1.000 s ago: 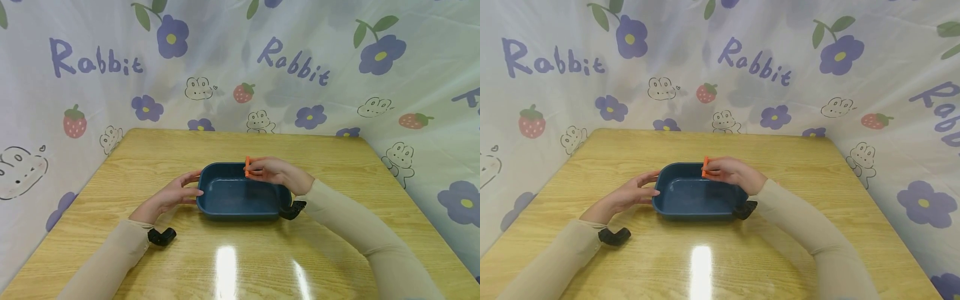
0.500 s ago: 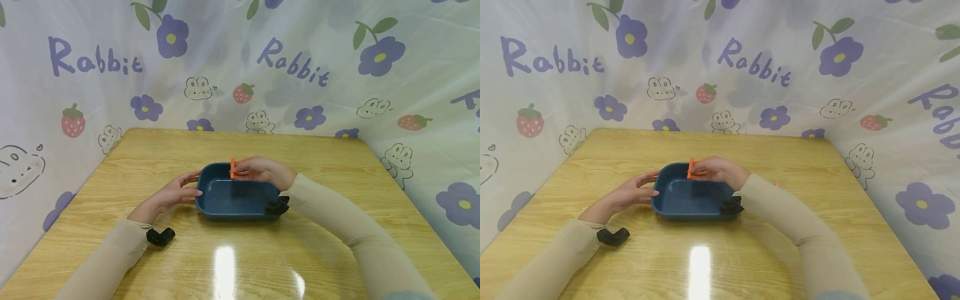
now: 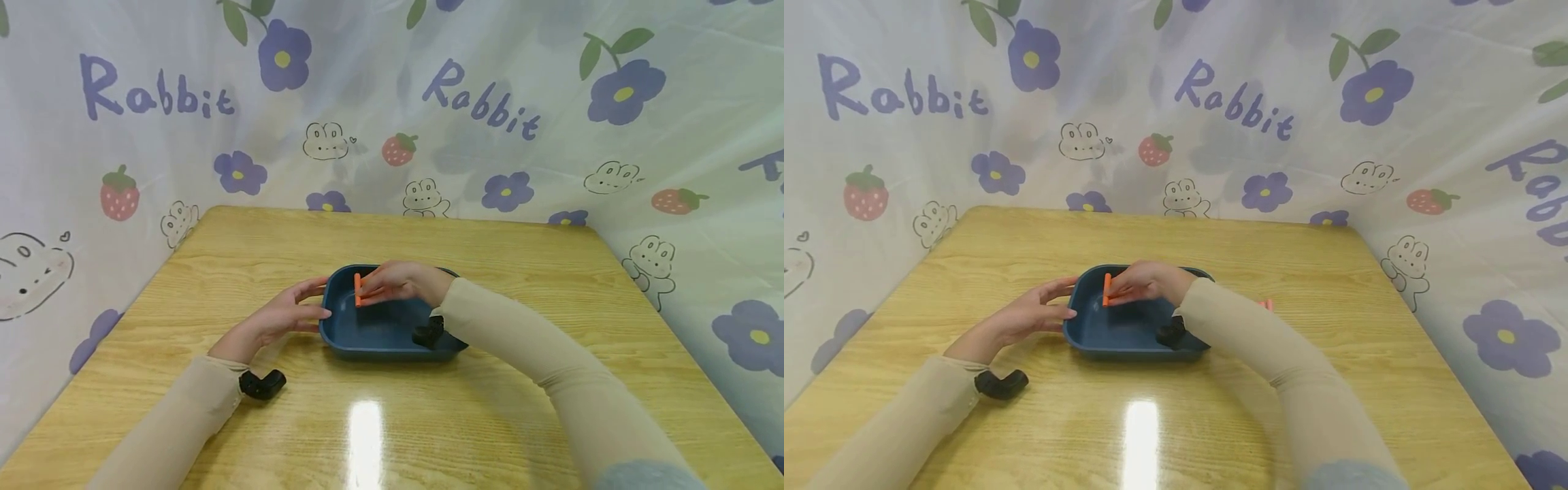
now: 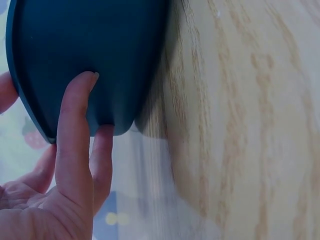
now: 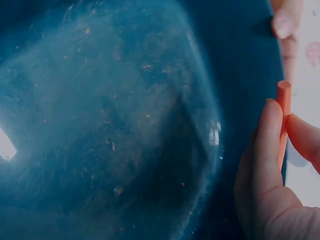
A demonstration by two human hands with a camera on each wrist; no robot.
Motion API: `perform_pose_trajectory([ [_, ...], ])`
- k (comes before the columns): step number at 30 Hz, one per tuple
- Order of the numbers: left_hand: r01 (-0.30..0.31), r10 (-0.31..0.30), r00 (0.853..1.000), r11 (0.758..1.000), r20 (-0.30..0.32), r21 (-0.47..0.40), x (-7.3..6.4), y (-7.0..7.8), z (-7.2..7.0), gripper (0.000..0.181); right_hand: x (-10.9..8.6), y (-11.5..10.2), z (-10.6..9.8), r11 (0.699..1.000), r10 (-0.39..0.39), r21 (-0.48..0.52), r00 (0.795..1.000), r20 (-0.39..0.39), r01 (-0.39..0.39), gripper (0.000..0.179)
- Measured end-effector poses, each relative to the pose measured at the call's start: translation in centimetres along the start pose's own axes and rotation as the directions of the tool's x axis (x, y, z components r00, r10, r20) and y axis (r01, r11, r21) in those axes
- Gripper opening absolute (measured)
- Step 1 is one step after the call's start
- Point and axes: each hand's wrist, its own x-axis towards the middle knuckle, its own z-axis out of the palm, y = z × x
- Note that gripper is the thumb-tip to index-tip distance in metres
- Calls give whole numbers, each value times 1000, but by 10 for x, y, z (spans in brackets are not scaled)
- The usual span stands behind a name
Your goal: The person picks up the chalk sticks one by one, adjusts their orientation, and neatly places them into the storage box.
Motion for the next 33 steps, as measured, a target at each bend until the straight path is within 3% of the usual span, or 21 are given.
perform_pose_trajectory([
  [9, -3, 3, 1000, 1000, 16, -3, 3, 0, -1, 78, 23, 3, 6, 993, 100, -56, 995, -4, -100, 20],
  [16, 1, -1, 1000, 1000, 4, -6, 4, 2, -1, 78, 31, 7, 15, 983, 156, -88, 986, -58, -160, 8],
  [23, -3, 3, 1000, 1000, 8, -12, 3, 2, -2, 77, 29, 6, 17, 985, 159, -53, 986, -44, -162, 31],
  [33, 3, -3, 1000, 1000, 1, -12, 2, 3, -4, 78, 25, 0, 10, 987, 149, -65, 989, -14, -149, 37],
])
